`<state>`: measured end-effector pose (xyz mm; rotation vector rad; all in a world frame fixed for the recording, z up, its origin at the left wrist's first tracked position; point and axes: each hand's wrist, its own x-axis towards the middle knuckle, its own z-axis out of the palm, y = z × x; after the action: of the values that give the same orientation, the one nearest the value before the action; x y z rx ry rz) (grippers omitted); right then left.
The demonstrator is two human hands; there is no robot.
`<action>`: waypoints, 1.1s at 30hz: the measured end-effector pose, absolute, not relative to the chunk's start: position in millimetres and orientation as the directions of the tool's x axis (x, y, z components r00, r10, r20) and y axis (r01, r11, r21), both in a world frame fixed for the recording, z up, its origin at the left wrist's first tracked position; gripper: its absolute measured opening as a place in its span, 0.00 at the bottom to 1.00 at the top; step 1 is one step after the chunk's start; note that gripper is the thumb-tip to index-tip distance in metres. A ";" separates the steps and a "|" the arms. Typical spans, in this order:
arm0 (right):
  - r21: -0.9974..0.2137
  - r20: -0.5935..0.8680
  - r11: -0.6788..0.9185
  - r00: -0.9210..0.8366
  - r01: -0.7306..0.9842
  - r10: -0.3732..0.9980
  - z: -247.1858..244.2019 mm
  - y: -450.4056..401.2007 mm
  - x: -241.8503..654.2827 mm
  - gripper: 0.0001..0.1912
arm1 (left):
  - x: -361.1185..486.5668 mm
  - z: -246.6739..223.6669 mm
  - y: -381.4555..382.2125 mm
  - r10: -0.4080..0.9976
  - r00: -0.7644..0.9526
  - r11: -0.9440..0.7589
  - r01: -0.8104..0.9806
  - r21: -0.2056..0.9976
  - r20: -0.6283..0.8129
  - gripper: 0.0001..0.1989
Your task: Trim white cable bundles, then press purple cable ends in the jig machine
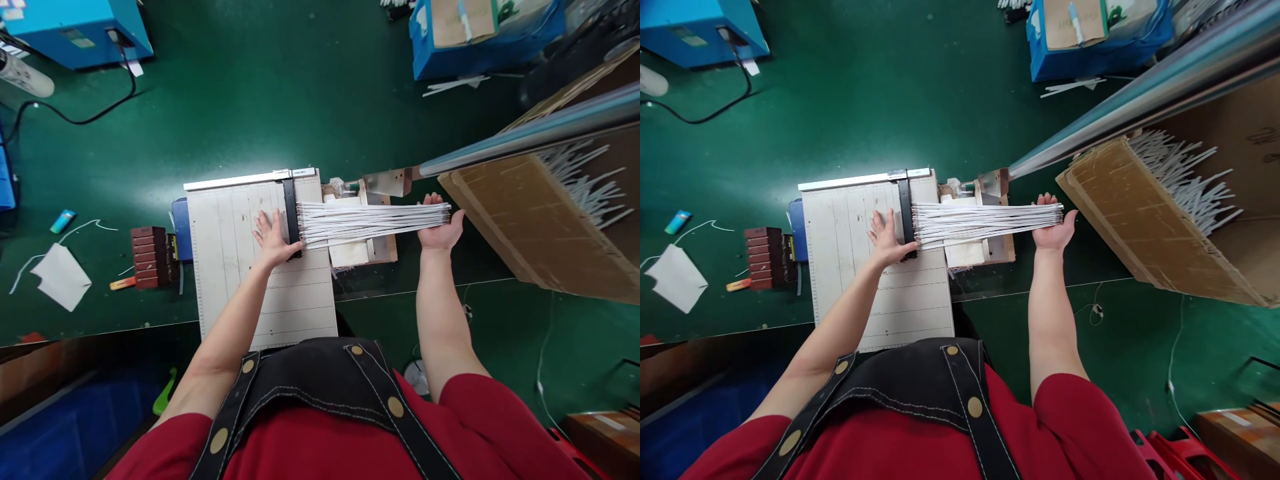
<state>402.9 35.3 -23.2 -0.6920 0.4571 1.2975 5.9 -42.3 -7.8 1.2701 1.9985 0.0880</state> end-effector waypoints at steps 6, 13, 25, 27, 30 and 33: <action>-0.356 -0.646 0.045 0.281 -0.933 0.709 -23.2 36.4 400.9 0.22 | 5.1 -5.2 -42.6 0.821 -0.184 0.459 0.776 0.432 -0.541 0.66; -0.493 -0.610 -0.033 0.319 -0.869 0.725 -28.3 37.4 401.5 0.27 | 24.4 -8.5 -37.3 0.891 -0.017 0.239 0.866 0.439 -0.453 0.64; -0.620 -0.593 -0.098 0.383 -0.778 0.708 -35.9 43.2 413.5 0.29 | 61.5 -32.9 -25.4 0.958 0.055 0.079 0.892 0.444 -0.281 0.50; -0.708 -0.593 -0.146 0.470 -0.691 0.654 -26.4 40.3 423.2 0.25 | 61.2 -32.8 -24.9 0.959 0.052 0.081 0.893 0.443 -0.280 0.50; -0.841 -0.482 -0.198 0.533 -0.503 0.695 24.3 31.9 425.2 0.12 | 62.3 -32.0 -24.9 0.965 0.052 0.075 0.886 0.457 -0.258 0.49; -0.918 -0.239 -0.086 0.367 -0.388 0.899 101.8 36.1 405.3 0.16 | 62.2 -31.2 -25.5 0.968 0.076 0.044 0.886 0.461 -0.239 0.48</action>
<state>405.3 36.1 101.8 -1.2188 -0.5483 1.1645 62.2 -25.5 -31.2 1.8621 1.8301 0.2150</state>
